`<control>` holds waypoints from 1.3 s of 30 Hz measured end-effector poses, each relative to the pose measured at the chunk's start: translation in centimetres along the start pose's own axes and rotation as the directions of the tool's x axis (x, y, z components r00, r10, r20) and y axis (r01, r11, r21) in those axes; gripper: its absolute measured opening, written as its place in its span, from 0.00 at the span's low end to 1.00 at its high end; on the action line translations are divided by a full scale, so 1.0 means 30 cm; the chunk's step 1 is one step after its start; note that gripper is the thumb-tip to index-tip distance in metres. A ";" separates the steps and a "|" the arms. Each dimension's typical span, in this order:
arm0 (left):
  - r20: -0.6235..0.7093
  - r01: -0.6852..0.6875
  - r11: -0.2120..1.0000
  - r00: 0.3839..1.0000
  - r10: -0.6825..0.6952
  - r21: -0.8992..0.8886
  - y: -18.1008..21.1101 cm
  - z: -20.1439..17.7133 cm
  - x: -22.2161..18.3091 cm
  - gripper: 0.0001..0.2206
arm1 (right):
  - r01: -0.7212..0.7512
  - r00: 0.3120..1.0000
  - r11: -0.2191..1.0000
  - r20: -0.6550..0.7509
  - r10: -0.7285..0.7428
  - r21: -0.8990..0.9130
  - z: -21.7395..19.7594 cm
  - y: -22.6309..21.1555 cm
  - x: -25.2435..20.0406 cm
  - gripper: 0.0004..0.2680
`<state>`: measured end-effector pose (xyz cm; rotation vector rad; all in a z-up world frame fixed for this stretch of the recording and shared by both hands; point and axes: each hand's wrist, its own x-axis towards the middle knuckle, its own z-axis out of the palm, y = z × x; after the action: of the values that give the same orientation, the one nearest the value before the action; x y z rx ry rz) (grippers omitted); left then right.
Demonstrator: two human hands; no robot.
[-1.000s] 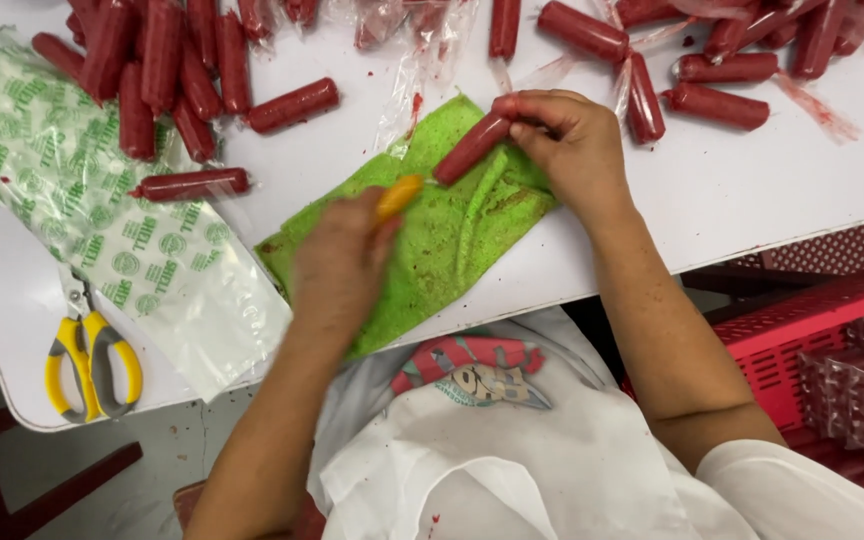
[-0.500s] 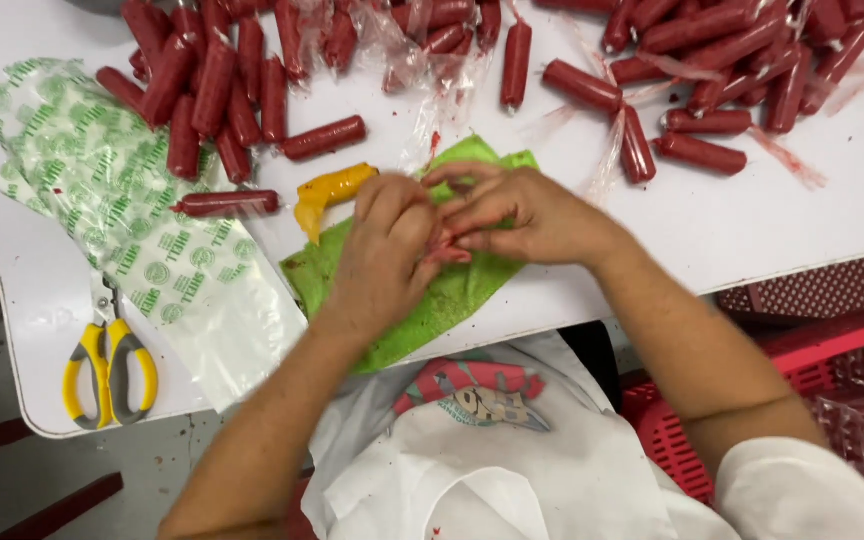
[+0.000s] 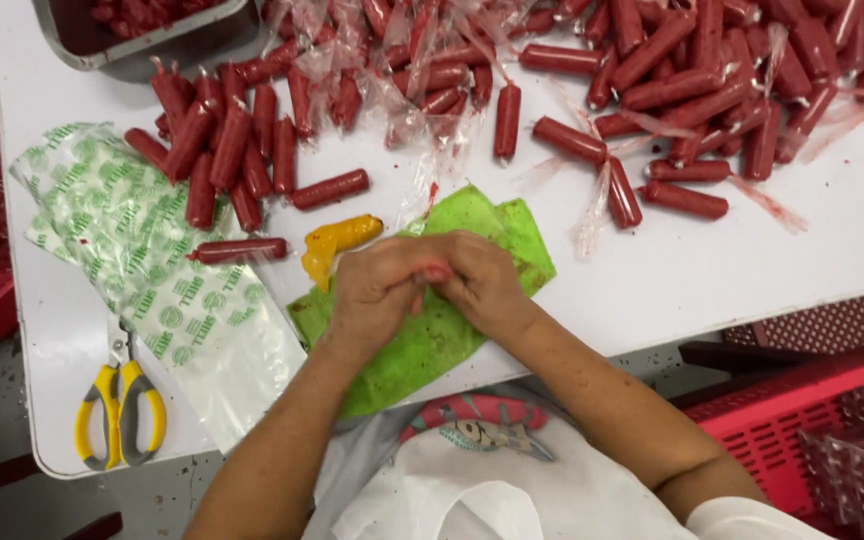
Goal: The person picks up individual sausages from a pile on a white table and places them into clear plastic bags. They use a green cloth to wipe the sausages before bagging them. The person handles the sausages one by one, occasionally using a yellow tool to assist with the packaging process.
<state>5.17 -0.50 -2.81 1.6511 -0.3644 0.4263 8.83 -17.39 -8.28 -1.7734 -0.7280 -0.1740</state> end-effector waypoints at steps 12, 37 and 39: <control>0.386 -0.262 0.393 0.878 -0.281 0.882 -0.215 -0.206 0.536 0.35 | -0.485 0.874 0.833 -0.189 0.448 -0.265 -0.814 -0.131 0.419 0.08; 0.251 -0.185 0.978 0.955 0.155 0.098 0.309 -0.041 0.148 0.09 | 0.198 0.921 0.980 0.348 -0.174 -0.034 -0.260 -0.234 0.119 0.10; 0.322 -0.210 0.970 0.933 0.162 0.119 0.349 -0.111 0.056 0.09 | 0.325 0.891 0.937 0.373 -0.258 -0.129 -0.253 -0.246 0.083 0.10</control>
<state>1.48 1.56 7.46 1.8444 -0.7450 0.3404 8.56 -22.20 1.48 -1.8894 -1.2783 -0.1318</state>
